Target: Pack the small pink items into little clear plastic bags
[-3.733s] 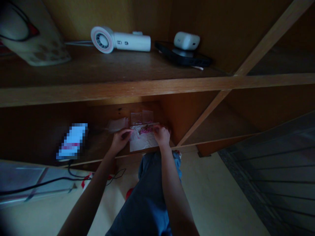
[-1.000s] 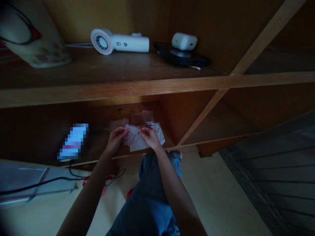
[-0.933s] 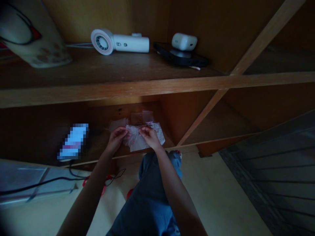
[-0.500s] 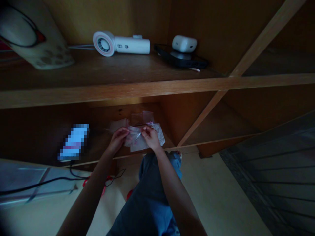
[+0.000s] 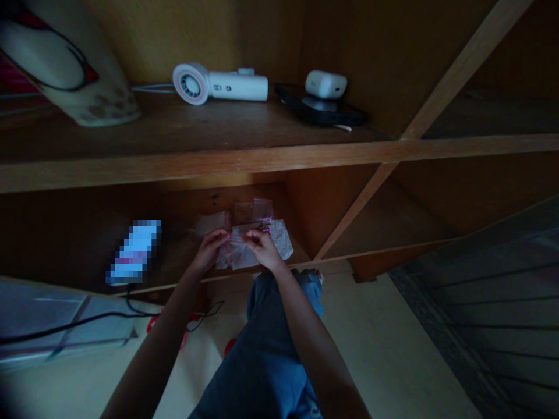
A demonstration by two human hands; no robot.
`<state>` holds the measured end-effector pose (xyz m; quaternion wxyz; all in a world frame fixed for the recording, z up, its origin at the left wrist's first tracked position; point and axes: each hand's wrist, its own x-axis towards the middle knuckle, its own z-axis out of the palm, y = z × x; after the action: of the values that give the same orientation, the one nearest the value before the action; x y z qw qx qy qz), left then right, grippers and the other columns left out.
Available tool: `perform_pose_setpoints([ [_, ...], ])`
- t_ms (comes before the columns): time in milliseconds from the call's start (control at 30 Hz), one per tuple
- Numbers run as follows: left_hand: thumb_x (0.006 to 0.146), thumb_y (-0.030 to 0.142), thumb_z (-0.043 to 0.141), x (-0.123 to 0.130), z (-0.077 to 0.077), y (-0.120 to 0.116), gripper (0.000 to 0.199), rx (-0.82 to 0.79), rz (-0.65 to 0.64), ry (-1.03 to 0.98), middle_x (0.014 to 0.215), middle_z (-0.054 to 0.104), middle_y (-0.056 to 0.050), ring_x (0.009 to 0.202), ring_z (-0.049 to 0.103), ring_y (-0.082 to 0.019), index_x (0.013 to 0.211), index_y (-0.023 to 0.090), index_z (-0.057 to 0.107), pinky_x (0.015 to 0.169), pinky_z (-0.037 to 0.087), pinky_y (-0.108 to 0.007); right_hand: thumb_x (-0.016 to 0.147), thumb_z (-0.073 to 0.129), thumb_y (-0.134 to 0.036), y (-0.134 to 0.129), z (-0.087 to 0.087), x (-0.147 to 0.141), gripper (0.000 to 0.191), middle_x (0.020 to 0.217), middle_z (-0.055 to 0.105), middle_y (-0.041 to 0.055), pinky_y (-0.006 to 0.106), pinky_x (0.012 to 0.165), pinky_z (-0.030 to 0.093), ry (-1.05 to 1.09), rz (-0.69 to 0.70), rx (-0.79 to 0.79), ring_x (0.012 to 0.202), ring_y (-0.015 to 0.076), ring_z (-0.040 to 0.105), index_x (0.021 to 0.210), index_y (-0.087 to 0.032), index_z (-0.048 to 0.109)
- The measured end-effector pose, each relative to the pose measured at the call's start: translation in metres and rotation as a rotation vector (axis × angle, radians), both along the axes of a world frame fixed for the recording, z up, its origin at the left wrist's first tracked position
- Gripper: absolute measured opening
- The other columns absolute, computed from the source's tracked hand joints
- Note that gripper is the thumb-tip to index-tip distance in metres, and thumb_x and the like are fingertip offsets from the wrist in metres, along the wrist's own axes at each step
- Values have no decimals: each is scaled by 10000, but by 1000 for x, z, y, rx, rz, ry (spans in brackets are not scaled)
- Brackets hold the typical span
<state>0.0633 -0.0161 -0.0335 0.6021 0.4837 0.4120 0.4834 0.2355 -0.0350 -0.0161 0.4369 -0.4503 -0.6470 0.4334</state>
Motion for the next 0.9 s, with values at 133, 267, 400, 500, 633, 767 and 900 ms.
perform_pose_setpoints([
  [133,656,333,653,-1,2,-1,191,31,34,12,629,572,29,522,520,-86,654,165,561,478,422,-190,806,484,-394,-1,-1,-2,278,586,450,-31,210,546,347,15,8,-10,567,102,424,617,-190,476],
  [267,636,339,670,0,1,0,205,22,47,13,595,571,34,496,507,-78,644,160,571,479,417,-186,807,484,-378,-2,-6,-5,267,560,442,-36,204,514,330,31,39,-66,538,97,414,622,-186,503],
  [400,573,340,725,1,-4,1,238,-13,-7,-9,616,605,10,553,549,-98,643,148,603,532,447,-200,807,494,-345,-2,-10,-5,215,608,512,-27,198,539,356,34,86,-67,576,100,458,699,-176,574],
  [500,540,336,745,0,-7,2,254,-61,-33,-9,647,632,-5,574,570,-116,666,150,627,544,460,-220,806,491,-332,-2,-10,-5,211,648,555,-17,201,557,369,38,89,-63,604,105,483,718,-173,600],
  [633,517,319,755,-1,-8,2,250,-91,-24,-33,651,647,-7,587,584,-125,665,155,639,551,462,-228,794,496,-330,-1,-10,-8,228,623,559,-16,204,552,355,63,70,-66,590,104,474,668,-173,603],
  [767,510,325,757,0,-4,0,255,-107,21,-39,640,648,-4,587,581,-118,651,149,637,563,454,-218,782,502,-367,1,-13,-11,237,666,583,-6,201,544,357,114,76,-160,606,106,480,702,-172,609],
  [900,534,312,754,-1,-4,-1,238,-73,-61,4,629,639,-5,584,569,-115,646,137,639,567,442,-214,769,518,-393,2,-15,-12,266,593,518,-22,195,517,319,134,93,-174,552,87,425,652,-162,580],
])
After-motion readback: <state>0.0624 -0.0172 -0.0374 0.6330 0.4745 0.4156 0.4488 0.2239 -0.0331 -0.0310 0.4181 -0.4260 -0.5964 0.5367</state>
